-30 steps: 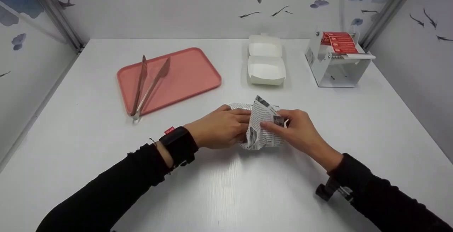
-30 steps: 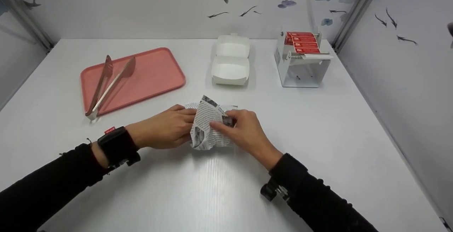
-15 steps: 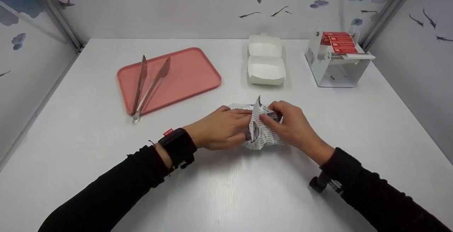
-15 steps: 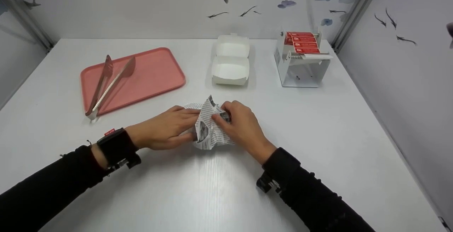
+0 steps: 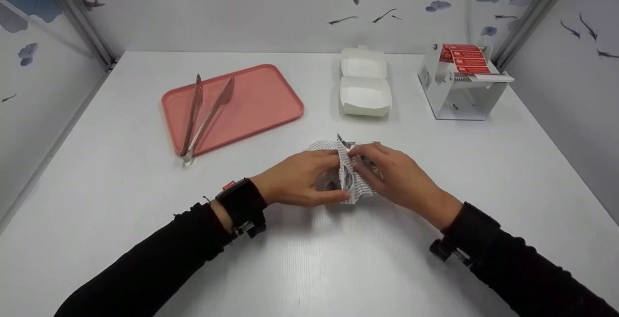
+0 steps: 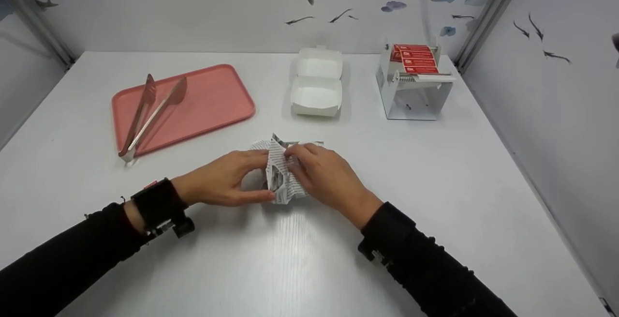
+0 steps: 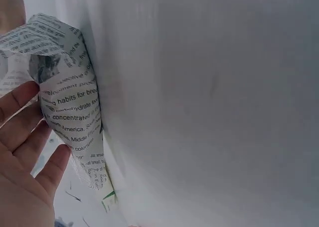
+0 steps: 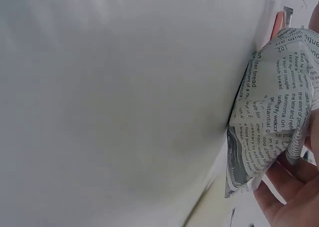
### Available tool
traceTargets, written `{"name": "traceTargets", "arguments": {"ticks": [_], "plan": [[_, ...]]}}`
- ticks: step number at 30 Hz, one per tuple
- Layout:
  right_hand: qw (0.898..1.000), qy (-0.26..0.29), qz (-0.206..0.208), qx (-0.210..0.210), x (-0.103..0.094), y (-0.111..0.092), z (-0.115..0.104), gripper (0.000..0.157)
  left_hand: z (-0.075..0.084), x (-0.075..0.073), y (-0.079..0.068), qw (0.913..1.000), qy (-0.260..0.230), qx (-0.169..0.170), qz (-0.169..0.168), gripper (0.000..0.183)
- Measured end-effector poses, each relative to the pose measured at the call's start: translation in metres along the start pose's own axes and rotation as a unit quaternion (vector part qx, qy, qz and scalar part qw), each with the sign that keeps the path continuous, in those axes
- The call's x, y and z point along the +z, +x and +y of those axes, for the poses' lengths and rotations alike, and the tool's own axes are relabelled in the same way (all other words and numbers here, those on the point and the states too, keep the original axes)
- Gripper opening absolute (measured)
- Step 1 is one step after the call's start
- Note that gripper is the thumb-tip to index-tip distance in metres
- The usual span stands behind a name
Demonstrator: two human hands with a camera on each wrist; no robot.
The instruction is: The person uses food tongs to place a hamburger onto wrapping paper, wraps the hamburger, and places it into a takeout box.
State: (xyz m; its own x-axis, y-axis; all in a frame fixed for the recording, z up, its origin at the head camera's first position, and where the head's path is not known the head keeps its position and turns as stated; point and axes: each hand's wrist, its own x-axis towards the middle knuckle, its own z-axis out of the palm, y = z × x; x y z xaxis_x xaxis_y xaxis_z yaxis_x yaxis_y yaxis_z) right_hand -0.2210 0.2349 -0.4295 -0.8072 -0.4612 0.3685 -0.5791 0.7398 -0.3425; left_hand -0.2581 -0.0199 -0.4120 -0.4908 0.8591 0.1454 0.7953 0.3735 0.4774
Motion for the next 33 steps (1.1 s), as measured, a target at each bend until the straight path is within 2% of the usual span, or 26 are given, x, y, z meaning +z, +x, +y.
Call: {"name": "traceTargets", "arguments": {"ticks": [3,5,8,12,15,18,20,24,28,33], "plan": [[1.000,-0.008,-0.005,-0.005,-0.001,-0.003,-0.001,0.030,0.003,0.000,-0.004,0.9993,-0.029,0.003,0.022,0.045],[1.000,-0.019,-0.006,-0.004,-0.001,-0.005,-0.001,0.031,0.008,0.001,-0.008,0.9979,-0.040,-0.012,0.049,0.034],[0.999,-0.038,-0.001,-0.004,0.001,-0.006,-0.003,0.032,0.019,0.006,-0.015,0.9898,-0.072,-0.079,0.094,0.025],[0.998,-0.058,-0.001,-0.009,0.002,-0.008,-0.005,0.038,0.033,0.012,-0.024,0.9705,-0.112,-0.170,0.129,0.021],[0.998,-0.063,-0.014,-0.004,0.003,-0.010,-0.005,0.043,0.036,0.017,-0.026,0.9635,-0.126,-0.192,0.137,0.017],[0.998,-0.057,-0.033,0.010,0.003,-0.011,-0.005,0.045,0.034,0.018,-0.028,0.9540,-0.162,-0.210,0.139,0.016],[0.998,-0.051,-0.043,0.017,0.003,-0.011,-0.005,0.046,0.031,0.018,-0.029,0.9431,-0.201,-0.231,0.130,0.018],[0.998,-0.041,-0.050,0.023,0.002,-0.012,-0.004,0.046,0.027,0.016,-0.032,0.9147,-0.270,-0.283,0.102,0.025],[0.997,-0.035,-0.056,0.032,0.001,-0.013,-0.005,0.046,0.025,0.016,-0.034,0.8867,-0.321,-0.318,0.097,0.024],[0.996,-0.032,-0.067,0.047,0.000,-0.013,-0.007,0.047,0.025,0.019,-0.032,0.8425,-0.392,-0.356,0.099,0.020]]}}
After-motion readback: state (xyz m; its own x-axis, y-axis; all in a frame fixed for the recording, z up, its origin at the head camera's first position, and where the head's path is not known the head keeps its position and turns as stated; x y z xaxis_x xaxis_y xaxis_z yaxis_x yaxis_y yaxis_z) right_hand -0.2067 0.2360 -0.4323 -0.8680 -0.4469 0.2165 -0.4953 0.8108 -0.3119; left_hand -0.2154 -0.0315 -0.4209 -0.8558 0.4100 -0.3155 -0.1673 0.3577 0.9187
